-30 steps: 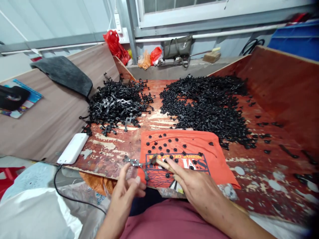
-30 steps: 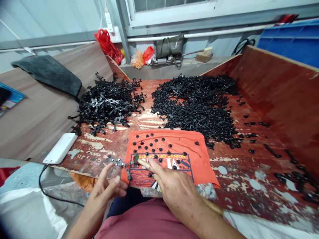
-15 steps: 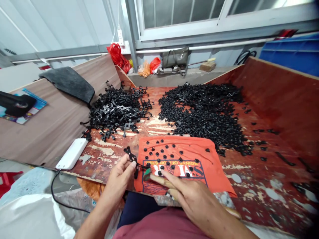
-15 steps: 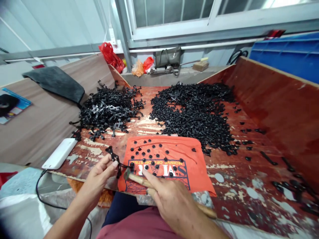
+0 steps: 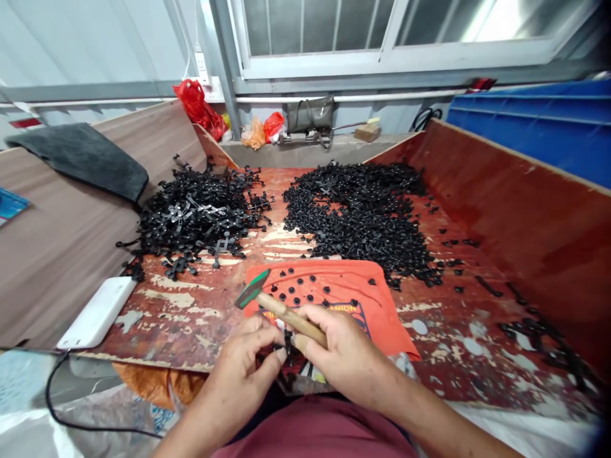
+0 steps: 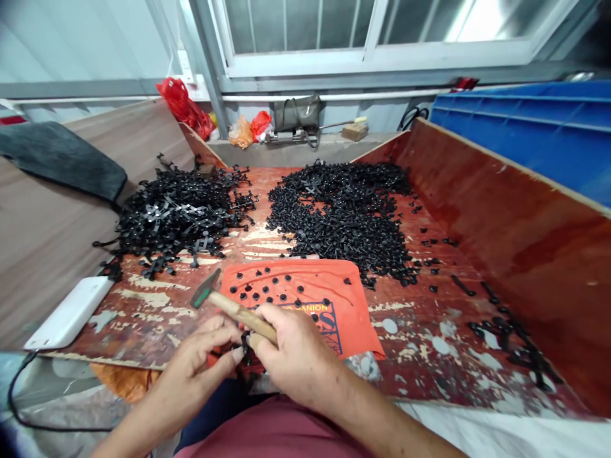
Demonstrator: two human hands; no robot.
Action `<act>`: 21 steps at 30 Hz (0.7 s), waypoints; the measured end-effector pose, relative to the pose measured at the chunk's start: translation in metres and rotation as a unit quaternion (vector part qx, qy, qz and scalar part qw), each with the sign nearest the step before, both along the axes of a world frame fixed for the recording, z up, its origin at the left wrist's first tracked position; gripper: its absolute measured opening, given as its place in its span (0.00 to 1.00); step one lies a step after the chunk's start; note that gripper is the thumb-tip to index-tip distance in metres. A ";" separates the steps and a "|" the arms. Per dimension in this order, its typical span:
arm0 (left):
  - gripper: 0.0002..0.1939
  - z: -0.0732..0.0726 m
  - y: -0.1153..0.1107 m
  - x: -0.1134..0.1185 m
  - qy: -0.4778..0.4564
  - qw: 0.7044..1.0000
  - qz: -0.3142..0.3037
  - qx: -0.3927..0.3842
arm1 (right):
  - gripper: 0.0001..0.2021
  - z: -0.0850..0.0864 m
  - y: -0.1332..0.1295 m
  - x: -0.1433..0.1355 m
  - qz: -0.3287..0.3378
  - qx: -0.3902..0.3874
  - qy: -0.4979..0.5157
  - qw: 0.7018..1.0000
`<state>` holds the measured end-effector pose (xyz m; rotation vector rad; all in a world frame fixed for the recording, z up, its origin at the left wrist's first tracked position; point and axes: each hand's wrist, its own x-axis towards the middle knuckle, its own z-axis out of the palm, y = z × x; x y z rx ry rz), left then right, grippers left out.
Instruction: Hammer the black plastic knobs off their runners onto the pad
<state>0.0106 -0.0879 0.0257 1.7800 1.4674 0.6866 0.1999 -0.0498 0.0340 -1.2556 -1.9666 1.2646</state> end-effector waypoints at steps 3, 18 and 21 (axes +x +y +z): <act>0.12 -0.002 0.002 -0.002 0.025 0.995 0.071 0.071 | 0.09 -0.008 -0.003 -0.002 -0.014 -0.072 0.075 0.994; 0.15 -0.031 -0.031 -0.034 0.135 0.985 -0.104 0.021 | 0.06 -0.027 -0.009 0.021 -0.038 -0.138 0.045 0.989; 0.23 -0.032 -0.027 -0.035 0.247 0.943 -0.163 0.151 | 0.06 -0.032 -0.012 0.032 -0.035 -0.145 0.056 0.987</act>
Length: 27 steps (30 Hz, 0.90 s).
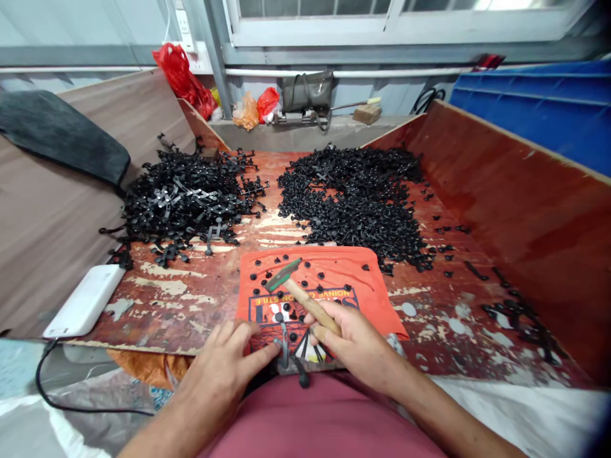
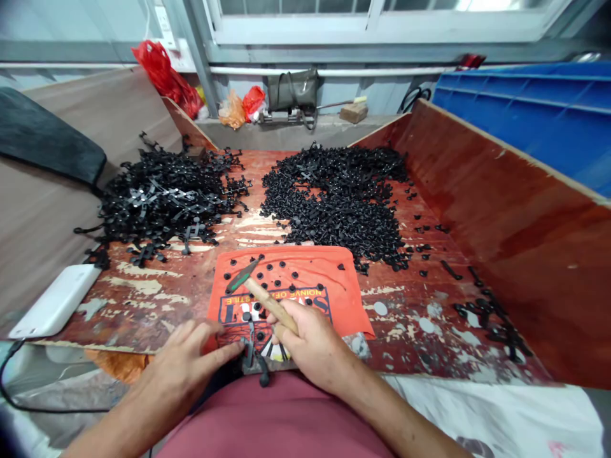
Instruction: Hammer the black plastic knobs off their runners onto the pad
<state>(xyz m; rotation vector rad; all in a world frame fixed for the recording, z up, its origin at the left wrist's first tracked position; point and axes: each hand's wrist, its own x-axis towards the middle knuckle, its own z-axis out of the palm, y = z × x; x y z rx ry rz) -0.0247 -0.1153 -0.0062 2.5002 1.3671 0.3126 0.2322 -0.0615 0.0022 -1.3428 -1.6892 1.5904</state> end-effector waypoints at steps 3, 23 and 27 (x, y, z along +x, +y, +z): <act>0.26 -0.004 0.011 0.007 0.040 0.995 -0.073 0.063 | 0.07 -0.006 -0.007 0.007 -0.006 -0.001 0.017 1.000; 0.17 0.019 -0.028 0.048 -0.477 0.803 0.125 -0.335 | 0.14 0.020 -0.065 -0.017 -0.017 0.051 0.158 0.986; 0.27 0.016 -0.032 0.039 -0.516 0.777 0.163 -0.322 | 0.12 0.012 -0.073 -0.017 -0.021 -0.026 0.156 0.987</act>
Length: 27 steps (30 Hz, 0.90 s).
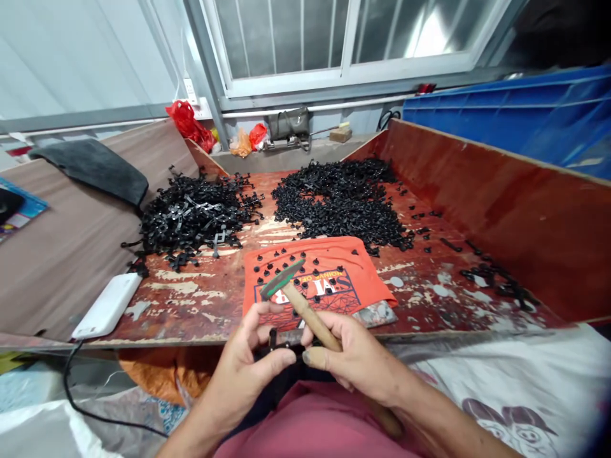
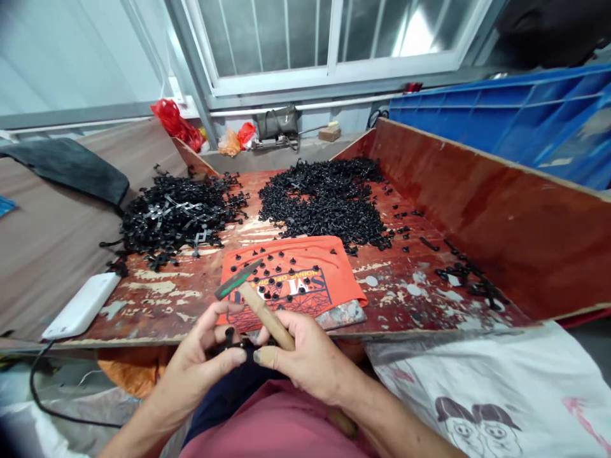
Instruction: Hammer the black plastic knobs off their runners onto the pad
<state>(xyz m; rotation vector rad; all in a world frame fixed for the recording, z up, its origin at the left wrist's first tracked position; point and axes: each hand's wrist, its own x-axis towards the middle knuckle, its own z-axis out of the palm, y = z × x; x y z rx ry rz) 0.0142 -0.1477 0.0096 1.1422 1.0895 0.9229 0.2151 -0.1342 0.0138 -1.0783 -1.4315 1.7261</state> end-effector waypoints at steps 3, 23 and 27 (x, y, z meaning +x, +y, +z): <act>0.30 0.001 -0.005 -0.015 0.023 0.991 0.134 0.015 | 0.16 -0.003 -0.002 0.001 -0.029 -0.037 0.010 0.999; 0.14 0.006 0.049 -0.010 -0.028 0.989 0.128 -0.069 | 0.08 -0.022 -0.001 0.013 -0.093 0.070 -0.043 0.992; 0.14 0.009 0.058 -0.040 0.075 0.992 0.073 -0.068 | 0.10 -0.034 0.008 0.046 -0.138 0.086 -0.101 0.981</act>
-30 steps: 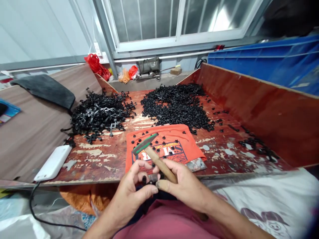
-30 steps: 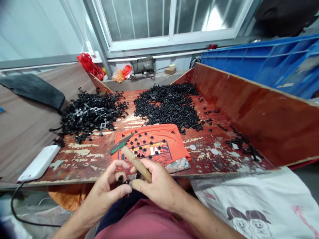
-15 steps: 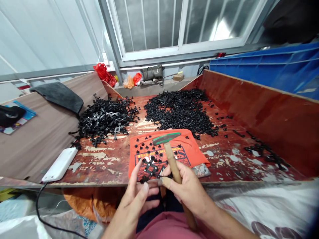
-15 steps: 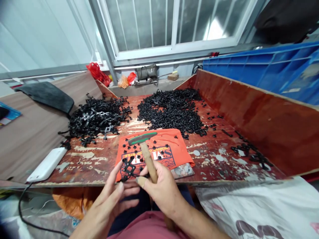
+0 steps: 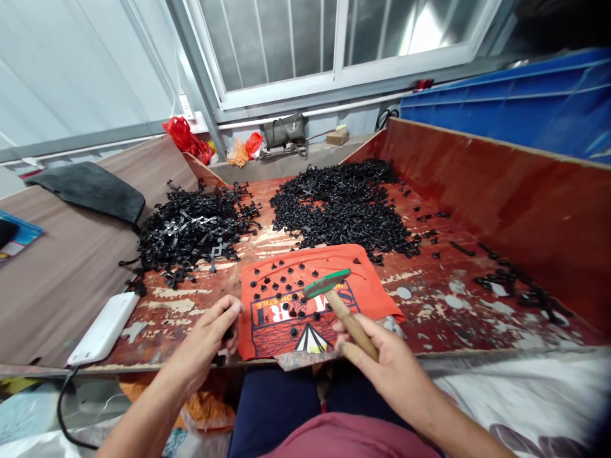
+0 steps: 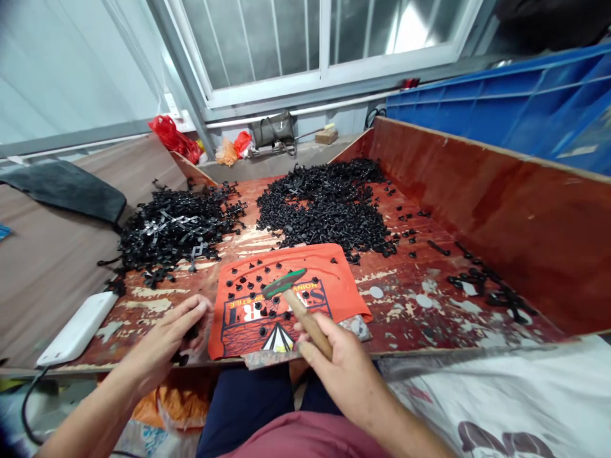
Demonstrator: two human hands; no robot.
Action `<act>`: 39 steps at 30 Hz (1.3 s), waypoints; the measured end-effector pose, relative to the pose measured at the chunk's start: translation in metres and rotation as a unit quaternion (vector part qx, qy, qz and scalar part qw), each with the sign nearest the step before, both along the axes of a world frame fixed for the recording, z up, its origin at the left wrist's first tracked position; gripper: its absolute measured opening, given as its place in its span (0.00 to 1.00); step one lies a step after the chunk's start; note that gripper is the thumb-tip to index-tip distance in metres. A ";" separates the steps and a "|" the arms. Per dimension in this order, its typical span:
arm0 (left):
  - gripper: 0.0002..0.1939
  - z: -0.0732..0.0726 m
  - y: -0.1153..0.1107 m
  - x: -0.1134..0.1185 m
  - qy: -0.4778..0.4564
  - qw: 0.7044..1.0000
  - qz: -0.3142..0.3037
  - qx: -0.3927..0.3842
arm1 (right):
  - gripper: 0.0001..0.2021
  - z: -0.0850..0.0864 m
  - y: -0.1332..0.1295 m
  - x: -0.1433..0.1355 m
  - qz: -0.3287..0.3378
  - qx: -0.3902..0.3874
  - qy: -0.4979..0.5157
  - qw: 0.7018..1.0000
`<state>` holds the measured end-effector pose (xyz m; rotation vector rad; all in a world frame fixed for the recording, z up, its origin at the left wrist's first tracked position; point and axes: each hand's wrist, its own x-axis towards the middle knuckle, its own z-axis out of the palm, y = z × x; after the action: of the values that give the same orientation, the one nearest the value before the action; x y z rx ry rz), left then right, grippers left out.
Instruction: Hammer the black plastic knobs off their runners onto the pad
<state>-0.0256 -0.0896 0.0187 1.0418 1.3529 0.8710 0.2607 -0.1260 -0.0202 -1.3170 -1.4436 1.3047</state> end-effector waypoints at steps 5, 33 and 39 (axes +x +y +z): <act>0.23 -0.001 -0.014 0.011 -0.014 0.992 -0.093 -0.079 | 0.10 -0.013 0.004 0.014 0.007 -0.025 -0.017 1.000; 0.18 -0.012 -0.027 0.033 -0.038 0.997 0.020 -0.066 | 0.07 -0.008 -0.001 0.000 0.048 -0.033 -0.086 0.995; 0.18 -0.013 0.005 0.002 0.021 0.993 0.112 -0.017 | 0.08 -0.014 -0.004 0.005 0.055 -0.036 -0.099 0.993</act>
<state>-0.0235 -0.0842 0.0061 0.8974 1.5368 0.9920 0.2656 -0.1302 -0.0341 -1.4651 -1.6381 1.3382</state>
